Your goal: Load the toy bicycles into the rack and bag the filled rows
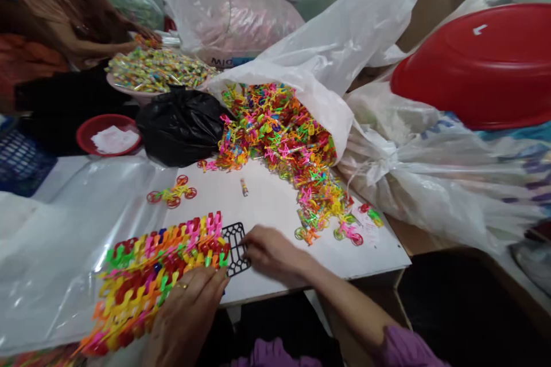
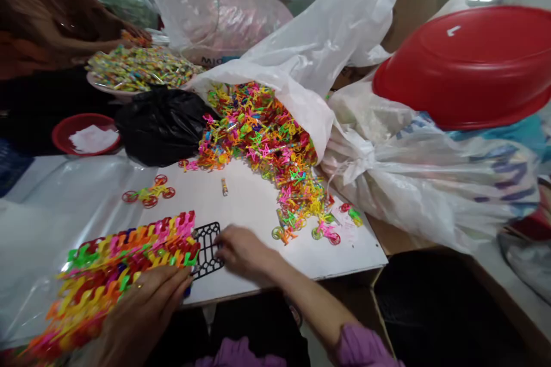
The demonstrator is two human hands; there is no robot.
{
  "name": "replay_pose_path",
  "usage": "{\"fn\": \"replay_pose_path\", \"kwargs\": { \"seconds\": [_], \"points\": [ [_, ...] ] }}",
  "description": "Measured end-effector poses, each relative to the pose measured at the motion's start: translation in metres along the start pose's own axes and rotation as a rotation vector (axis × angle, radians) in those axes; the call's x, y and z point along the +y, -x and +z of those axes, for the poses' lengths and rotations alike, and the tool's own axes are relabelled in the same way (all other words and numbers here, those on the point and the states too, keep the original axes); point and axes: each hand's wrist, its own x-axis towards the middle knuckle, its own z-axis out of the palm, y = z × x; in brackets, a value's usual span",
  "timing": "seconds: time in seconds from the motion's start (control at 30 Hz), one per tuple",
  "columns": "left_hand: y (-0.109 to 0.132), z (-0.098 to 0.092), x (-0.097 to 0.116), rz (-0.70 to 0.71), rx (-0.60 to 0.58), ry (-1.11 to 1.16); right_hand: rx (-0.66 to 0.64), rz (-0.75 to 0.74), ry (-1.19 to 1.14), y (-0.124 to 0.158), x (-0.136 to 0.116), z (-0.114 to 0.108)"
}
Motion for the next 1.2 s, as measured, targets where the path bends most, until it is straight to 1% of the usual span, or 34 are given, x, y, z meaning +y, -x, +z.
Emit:
{"fn": "replay_pose_path", "kwargs": {
  "seconds": [0.03, 0.07, 0.13, 0.2, 0.23, 0.27, 0.33, 0.4, 0.47, 0.53, 0.57, 0.63, 0.67, 0.73, 0.83, 0.93, 1.0, 1.07, 1.13, 1.2],
  "points": [
    [0.002, 0.0, -0.001, 0.002, 0.006, -0.006, 0.079, 0.122, 0.12, -0.001, 0.01, -0.021],
    [0.003, 0.0, -0.001, 0.002, 0.005, -0.014, 0.119, 0.236, 0.26, -0.003, 0.021, -0.042],
    [0.002, -0.003, -0.002, 0.012, -0.012, -0.029, 0.219, 0.408, 0.568, -0.009, 0.042, -0.076],
    [-0.002, -0.006, -0.002, 0.034, -0.021, -0.044, 0.217, 0.474, 0.765, -0.014, 0.056, -0.096],
    [-0.003, -0.008, -0.002, 0.05, -0.015, -0.049, 0.201, 0.472, 0.816, -0.016, 0.06, -0.099],
    [-0.005, -0.009, -0.001, 0.062, -0.01, -0.054, 0.188, 0.447, 0.845, -0.016, 0.06, -0.098],
    [-0.006, -0.012, 0.0, 0.048, -0.017, -0.063, 0.189, 0.338, 0.866, -0.014, 0.055, -0.084],
    [-0.007, -0.013, 0.002, 0.007, -0.036, -0.059, 0.177, 0.181, 0.843, -0.008, 0.045, -0.06],
    [-0.008, -0.014, 0.004, -0.026, -0.041, -0.032, 0.127, 0.024, 0.778, 0.002, 0.037, -0.034],
    [-0.008, -0.015, 0.006, -0.046, -0.031, -0.001, 0.098, -0.055, 0.702, 0.015, 0.033, -0.014],
    [-0.008, -0.015, 0.007, -0.055, -0.036, 0.01, 0.102, -0.064, 0.668, 0.021, 0.033, -0.007],
    [-0.009, -0.016, 0.009, -0.085, -0.065, 0.026, 0.137, -0.019, 0.619, 0.033, 0.035, -0.001],
    [-0.008, -0.016, 0.01, -0.107, -0.08, 0.035, 0.157, 0.032, 0.6, 0.036, 0.036, -0.001],
    [-0.007, -0.016, 0.013, -0.17, -0.088, 0.047, 0.197, 0.182, 0.577, 0.036, 0.037, -0.001],
    [-0.005, -0.016, 0.016, -0.235, -0.063, 0.036, 0.233, 0.402, 0.562, 0.021, 0.035, -0.003],
    [-0.005, -0.015, 0.017, -0.242, -0.077, 0.035, 0.255, 0.503, 0.522, 0.001, 0.031, -0.008],
    [-0.007, -0.014, 0.017, -0.244, -0.084, 0.039, 0.286, 0.54, 0.442, -0.008, 0.027, -0.013],
    [-0.009, -0.015, 0.018, -0.25, -0.077, 0.035, 0.34, 0.541, 0.285, -0.013, 0.023, -0.018],
    [-0.012, -0.018, 0.019, -0.258, -0.076, 0.051, 0.41, 0.496, 0.05, -0.014, 0.017, -0.017],
    [-0.018, -0.026, 0.016, -0.281, -0.061, 0.104, 0.465, 0.44, -0.198, -0.015, 0.012, -0.009]
  ]
}}
